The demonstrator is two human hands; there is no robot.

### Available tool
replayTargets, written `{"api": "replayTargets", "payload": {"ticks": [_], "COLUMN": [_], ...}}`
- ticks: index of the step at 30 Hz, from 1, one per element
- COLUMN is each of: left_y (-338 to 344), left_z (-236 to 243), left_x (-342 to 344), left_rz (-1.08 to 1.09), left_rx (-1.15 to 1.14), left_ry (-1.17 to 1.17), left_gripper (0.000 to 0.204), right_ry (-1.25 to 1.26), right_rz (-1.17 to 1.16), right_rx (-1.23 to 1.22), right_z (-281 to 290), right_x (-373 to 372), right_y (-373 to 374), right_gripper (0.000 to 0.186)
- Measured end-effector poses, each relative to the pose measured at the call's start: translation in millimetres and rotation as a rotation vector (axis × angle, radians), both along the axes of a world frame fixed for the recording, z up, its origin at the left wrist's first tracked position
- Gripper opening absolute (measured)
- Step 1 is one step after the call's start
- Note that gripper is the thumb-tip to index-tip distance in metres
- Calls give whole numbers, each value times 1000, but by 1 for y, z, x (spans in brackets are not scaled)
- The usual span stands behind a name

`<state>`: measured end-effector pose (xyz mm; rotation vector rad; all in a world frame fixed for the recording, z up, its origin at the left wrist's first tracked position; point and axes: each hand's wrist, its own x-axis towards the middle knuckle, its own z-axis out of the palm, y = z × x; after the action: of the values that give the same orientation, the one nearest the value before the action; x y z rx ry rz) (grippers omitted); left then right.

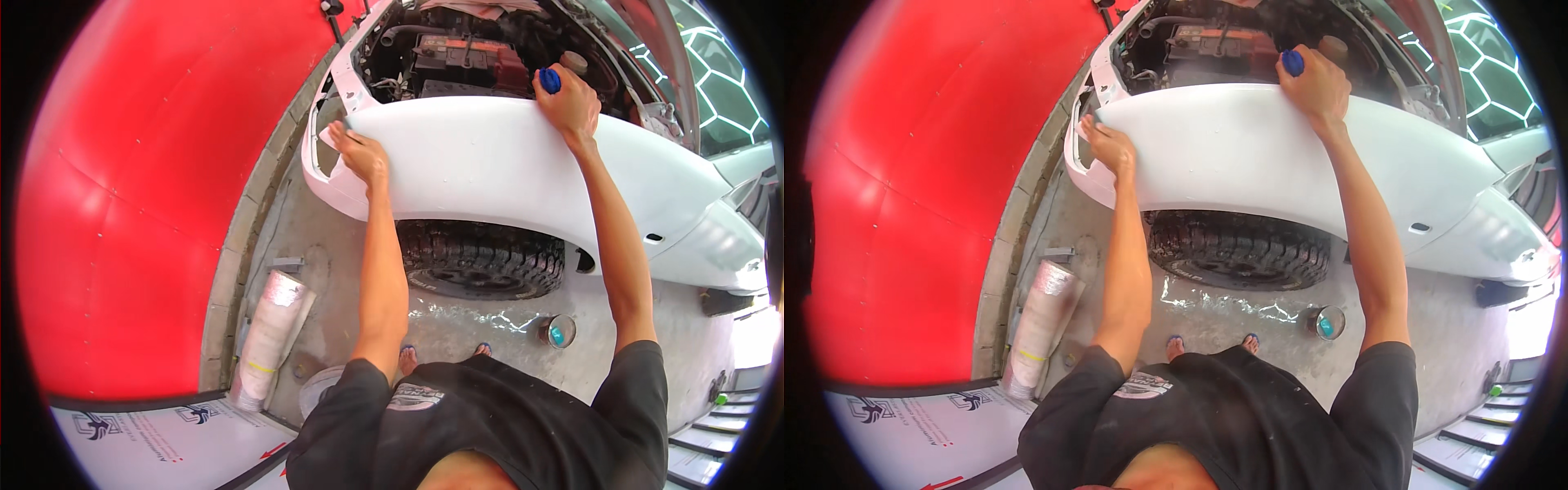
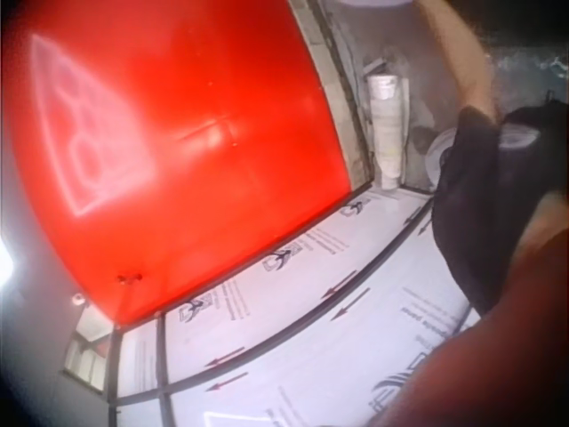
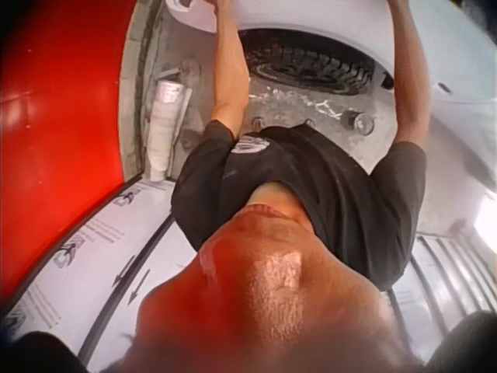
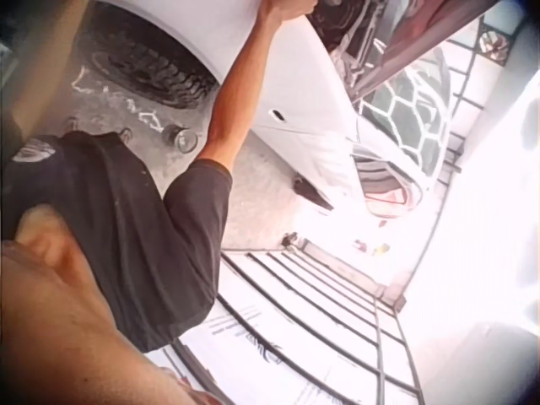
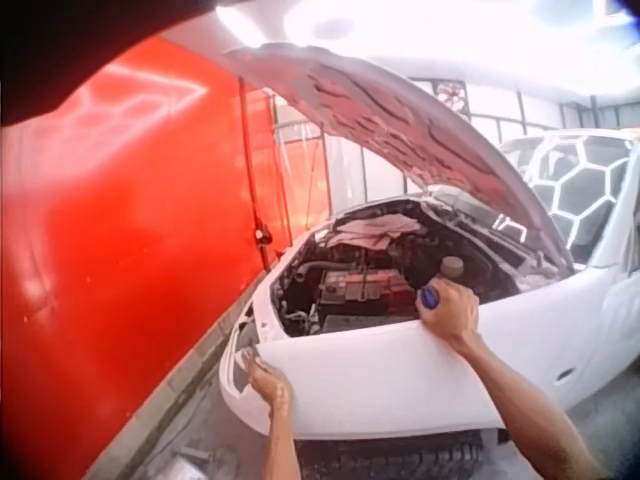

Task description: Sanding the fender of a white car using a sanding block and water for body preparation.

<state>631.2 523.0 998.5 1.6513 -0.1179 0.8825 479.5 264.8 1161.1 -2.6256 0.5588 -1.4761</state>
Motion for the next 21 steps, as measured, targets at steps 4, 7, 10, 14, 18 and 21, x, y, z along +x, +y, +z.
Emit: {"api": "replayTargets", "payload": {"ticks": [4,7,10,14,18,21], "left_y": [-16,-8,3,-17,-3,-1], "left_z": [-14,-16,-4,-21,-13,-16], "left_x": [-25,-21,2,-25,-5,-2], "left_rz": [-96,-94,-28,44,-43,60], "left_rx": [268,303,12,360,25,22], "left_ry": [-137,-149,136,-297,-78,48], "left_gripper": [49,49,47,49,46,45], "right_ry": [65,29,34,59,-15,6], "right_rz": [-13,6,-9,-3,22,-5], "right_rx": [37,18,47,58,17,-6], "right_z": [2,1,2,1,-2,-2], "right_x": [0,0,-1,0,2,2], "right_y": [1,1,1,-1,-3,-4], "right_gripper": [21,21,21,21,21,21]}}
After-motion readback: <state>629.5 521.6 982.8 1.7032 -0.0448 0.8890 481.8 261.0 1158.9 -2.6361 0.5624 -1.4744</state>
